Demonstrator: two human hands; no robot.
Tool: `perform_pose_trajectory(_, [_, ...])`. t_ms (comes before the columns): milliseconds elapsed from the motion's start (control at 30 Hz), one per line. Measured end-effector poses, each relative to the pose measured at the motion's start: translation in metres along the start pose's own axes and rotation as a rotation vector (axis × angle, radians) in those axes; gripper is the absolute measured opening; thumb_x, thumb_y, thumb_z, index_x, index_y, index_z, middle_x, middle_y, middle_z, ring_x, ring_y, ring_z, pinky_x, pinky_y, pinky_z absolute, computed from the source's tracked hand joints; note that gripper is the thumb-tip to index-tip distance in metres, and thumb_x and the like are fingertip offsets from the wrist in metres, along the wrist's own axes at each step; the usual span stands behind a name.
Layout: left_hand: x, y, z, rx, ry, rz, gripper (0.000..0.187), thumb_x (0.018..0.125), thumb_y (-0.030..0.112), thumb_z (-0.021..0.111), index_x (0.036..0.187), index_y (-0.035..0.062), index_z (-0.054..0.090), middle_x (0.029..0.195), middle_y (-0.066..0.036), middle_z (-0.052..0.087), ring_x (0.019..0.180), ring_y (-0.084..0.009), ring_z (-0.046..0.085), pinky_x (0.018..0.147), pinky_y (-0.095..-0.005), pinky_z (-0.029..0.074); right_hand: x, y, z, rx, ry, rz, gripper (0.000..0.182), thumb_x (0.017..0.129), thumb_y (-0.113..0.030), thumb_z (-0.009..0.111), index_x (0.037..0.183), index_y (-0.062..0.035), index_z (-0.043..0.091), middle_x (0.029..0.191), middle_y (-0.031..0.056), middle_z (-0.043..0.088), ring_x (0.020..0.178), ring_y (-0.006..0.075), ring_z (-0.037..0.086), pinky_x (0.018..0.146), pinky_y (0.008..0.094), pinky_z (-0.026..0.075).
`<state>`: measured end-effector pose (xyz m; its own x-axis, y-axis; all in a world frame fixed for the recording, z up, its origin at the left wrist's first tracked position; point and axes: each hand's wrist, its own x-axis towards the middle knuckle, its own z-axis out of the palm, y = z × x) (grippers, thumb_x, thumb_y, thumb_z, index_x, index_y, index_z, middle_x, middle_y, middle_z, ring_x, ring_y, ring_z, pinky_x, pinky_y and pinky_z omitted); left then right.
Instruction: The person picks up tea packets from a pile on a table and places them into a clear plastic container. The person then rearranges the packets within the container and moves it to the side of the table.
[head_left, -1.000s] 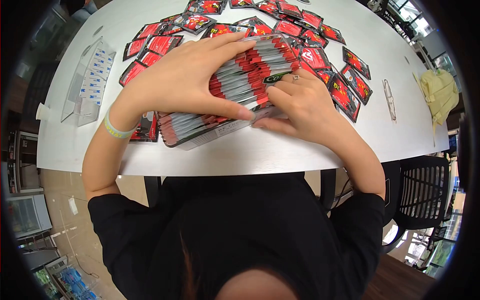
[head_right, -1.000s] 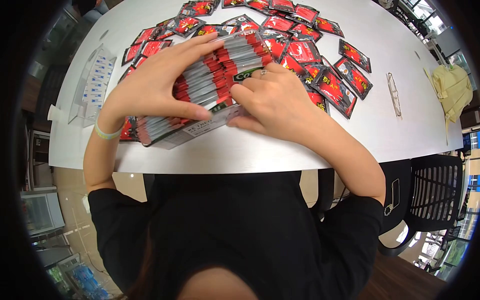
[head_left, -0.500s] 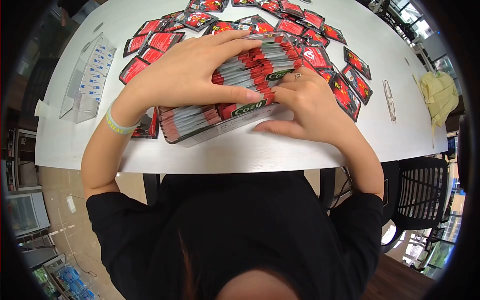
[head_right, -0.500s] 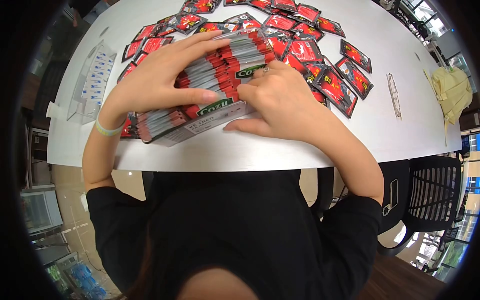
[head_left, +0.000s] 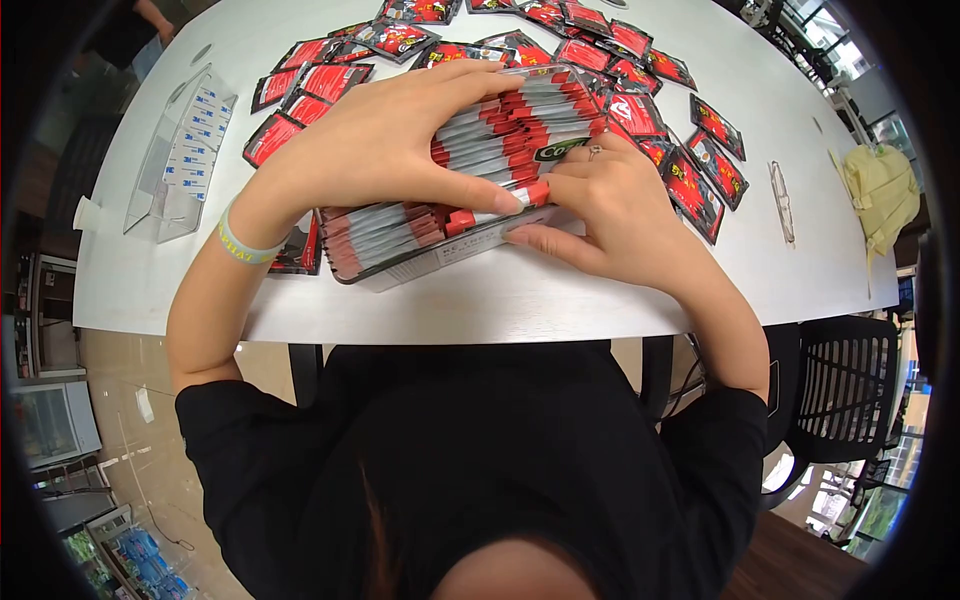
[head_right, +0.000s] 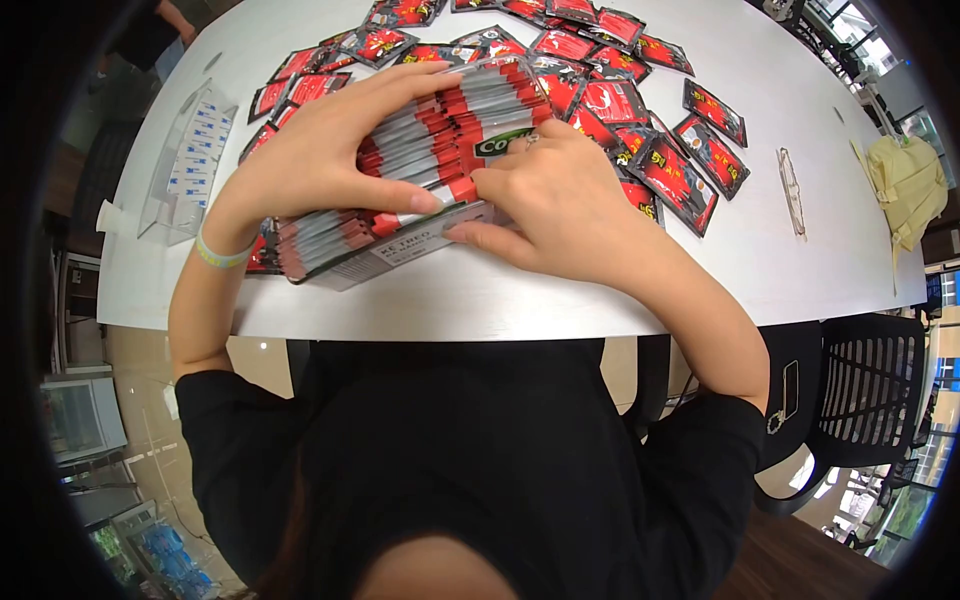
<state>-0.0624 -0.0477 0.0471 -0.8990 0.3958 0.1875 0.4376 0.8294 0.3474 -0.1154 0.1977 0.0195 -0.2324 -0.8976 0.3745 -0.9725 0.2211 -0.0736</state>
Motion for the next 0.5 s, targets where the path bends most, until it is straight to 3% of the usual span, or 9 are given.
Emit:
perform_pose_trajectory(67, [0.000,-0.002,-0.002,0.018,0.011,0.017,0.086,0.075,0.048,0.076,0.147,0.0141,0.045,0.147,-0.017,0.047,0.133,-0.0318,0.048,0.109,-0.0409,0.038,-0.001,0.000,0.000,-0.006,-0.007,-0.001,0.037,0.078,-0.038,0.077,0.069,-0.0059,0.061,0.063,0.0069,0.058,0.062,0.0245,0.054,0.065,0.0352,0.038])
perform_pose_trajectory(133, [0.000,-0.003,-0.012,-0.251,-0.096,-0.067,0.083,0.081,0.044,0.073,0.150,0.0123,0.040,0.143,-0.016,0.050,0.125,-0.0271,0.053,0.106,-0.0378,0.040,-0.001,0.001,0.002,-0.001,0.035,0.001,0.037,0.076,-0.038,0.079,0.071,-0.0053,0.062,0.064,0.0068,0.058,0.062,0.0244,0.054,0.066,0.0346,0.039])
perform_pose_trajectory(167, [0.002,-0.011,-0.014,-0.290,-0.081,0.006,0.074,0.092,0.047,0.061,0.151,0.0100,0.037,0.139,-0.015,0.053,0.118,-0.0236,0.057,0.101,-0.0360,0.043,0.000,0.001,0.002,-0.004,0.036,-0.002,0.037,0.076,-0.038,0.079,0.071,-0.0053,0.062,0.064,0.0068,0.058,0.062,0.0244,0.054,0.066,0.0346,0.039])
perform_pose_trajectory(233, [-0.003,-0.016,-0.019,-0.463,-0.031,-0.079,0.069,0.100,0.056,0.045,0.146,0.0045,0.042,0.131,-0.018,0.060,0.114,-0.0275,0.061,0.093,-0.0329,0.048,0.001,0.000,0.001,0.012,0.074,0.011,0.041,0.080,-0.042,0.075,0.065,-0.0081,0.058,0.057,0.0039,0.057,0.058,0.0241,0.057,0.071,0.0362,0.043])
perform_pose_trajectory(267, [-0.007,-0.020,-0.021,-0.492,0.019,-0.053,0.064,0.104,0.052,0.037,0.147,0.0057,0.041,0.131,-0.016,0.061,0.114,-0.0257,0.061,0.094,-0.0326,0.047,0.001,0.000,0.001,0.007,0.096,0.006,0.041,0.079,-0.043,0.076,0.065,-0.0083,0.059,0.056,0.0033,0.057,0.057,0.0235,0.056,0.072,0.0356,0.043])
perform_pose_trajectory(367, [-0.033,-0.046,-0.024,-0.455,0.157,-0.030,0.063,0.105,0.053,0.031,0.147,0.0075,0.041,0.131,-0.015,0.061,0.117,-0.0252,0.061,0.097,-0.0341,0.046,0.001,0.001,0.002,0.049,0.112,0.014,0.039,0.078,-0.042,0.076,0.066,-0.0086,0.060,0.056,0.0029,0.057,0.056,0.0231,0.055,0.070,0.0353,0.042])
perform_pose_trajectory(400, [-0.043,-0.055,-0.024,-0.459,0.149,-0.029,0.064,0.106,0.055,0.024,0.148,0.0095,0.041,0.131,-0.015,0.061,0.120,-0.0266,0.059,0.103,-0.0364,0.042,0.000,0.001,0.002,0.053,0.114,0.019,0.039,0.078,-0.042,0.076,0.066,-0.0086,0.060,0.056,0.0029,0.057,0.056,0.0231,0.055,0.070,0.0353,0.042])
perform_pose_trajectory(500, [-0.060,-0.060,-0.013,-0.459,0.159,-0.062,0.068,0.105,0.059,0.021,0.147,0.0101,0.043,0.131,-0.017,0.061,0.124,-0.0286,0.056,0.106,-0.0377,0.039,0.001,0.000,0.002,0.016,0.102,0.023,0.037,0.079,-0.041,0.076,0.067,-0.0090,0.063,0.055,0.0020,0.057,0.060,0.0223,0.057,0.066,0.0356,0.041])
